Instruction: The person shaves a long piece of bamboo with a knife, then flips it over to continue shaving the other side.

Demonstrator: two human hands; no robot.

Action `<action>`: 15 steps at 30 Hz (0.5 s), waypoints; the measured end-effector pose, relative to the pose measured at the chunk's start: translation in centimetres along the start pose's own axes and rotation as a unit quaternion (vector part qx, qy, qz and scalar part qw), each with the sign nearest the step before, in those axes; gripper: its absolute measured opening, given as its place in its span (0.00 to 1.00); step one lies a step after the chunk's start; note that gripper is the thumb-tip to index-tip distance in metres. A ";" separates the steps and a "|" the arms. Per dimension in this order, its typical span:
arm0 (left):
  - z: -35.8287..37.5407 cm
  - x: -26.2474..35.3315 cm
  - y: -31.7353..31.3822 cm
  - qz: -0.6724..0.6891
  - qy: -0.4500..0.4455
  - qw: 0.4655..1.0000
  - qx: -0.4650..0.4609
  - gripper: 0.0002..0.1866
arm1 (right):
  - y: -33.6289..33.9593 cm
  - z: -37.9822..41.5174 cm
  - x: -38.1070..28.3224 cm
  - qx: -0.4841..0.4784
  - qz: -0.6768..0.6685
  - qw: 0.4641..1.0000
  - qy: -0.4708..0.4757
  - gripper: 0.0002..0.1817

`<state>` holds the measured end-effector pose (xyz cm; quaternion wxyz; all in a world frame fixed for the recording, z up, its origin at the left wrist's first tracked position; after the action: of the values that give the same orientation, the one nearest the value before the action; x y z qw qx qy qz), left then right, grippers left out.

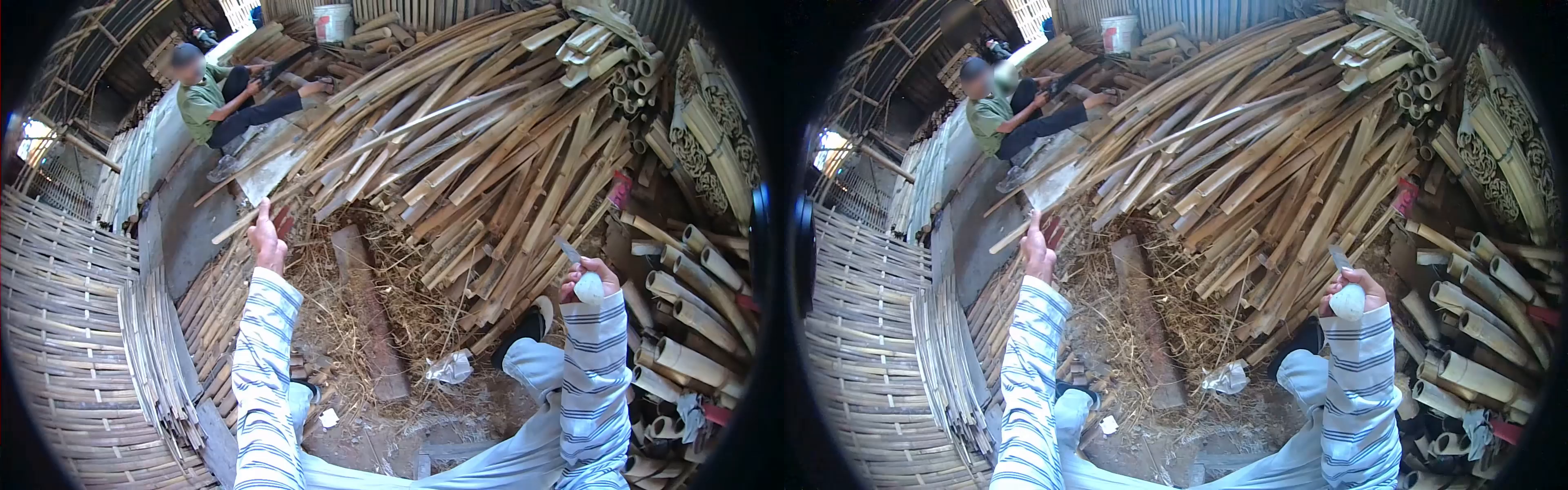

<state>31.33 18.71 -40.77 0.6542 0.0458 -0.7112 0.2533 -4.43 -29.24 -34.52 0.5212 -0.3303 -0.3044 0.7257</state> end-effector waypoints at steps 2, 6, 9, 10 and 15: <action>1.3 1.0 0.0 -0.099 0.004 0.994 0.042 0.18 | 0.5 -0.5 -0.2 0.008 0.006 1.000 -0.014 0.06; 3.2 2.8 1.3 -0.135 0.034 0.990 -0.006 0.18 | 0.8 -1.6 -0.5 0.007 0.024 1.000 0.001 0.06; 5.1 3.7 2.3 -0.065 0.000 0.995 -0.078 0.15 | -0.1 -1.1 0.1 0.040 0.011 0.999 0.020 0.06; 6.3 4.4 2.3 -0.048 -0.019 0.994 -0.098 0.16 | -0.5 -1.1 0.3 0.065 0.005 0.997 0.036 0.06; 12.0 10.0 0.3 0.067 -0.115 0.972 -0.193 0.15 | -0.8 -1.6 0.5 0.053 0.024 0.996 0.072 0.06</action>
<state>18.89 16.56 -31.48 0.5464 -0.1002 -0.8184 0.1472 -2.77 -28.39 -34.92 0.5408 -0.3608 -0.2191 0.7276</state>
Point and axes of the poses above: each hand's wrist, its own z-axis away from the middle knuckle, its own y-axis out of the back of the hand, x = y × z, the point moved 4 cm from there along -z, towards the middle knuckle, and after that the axes turned 12 degrees about -y, right-handed, at the moved point
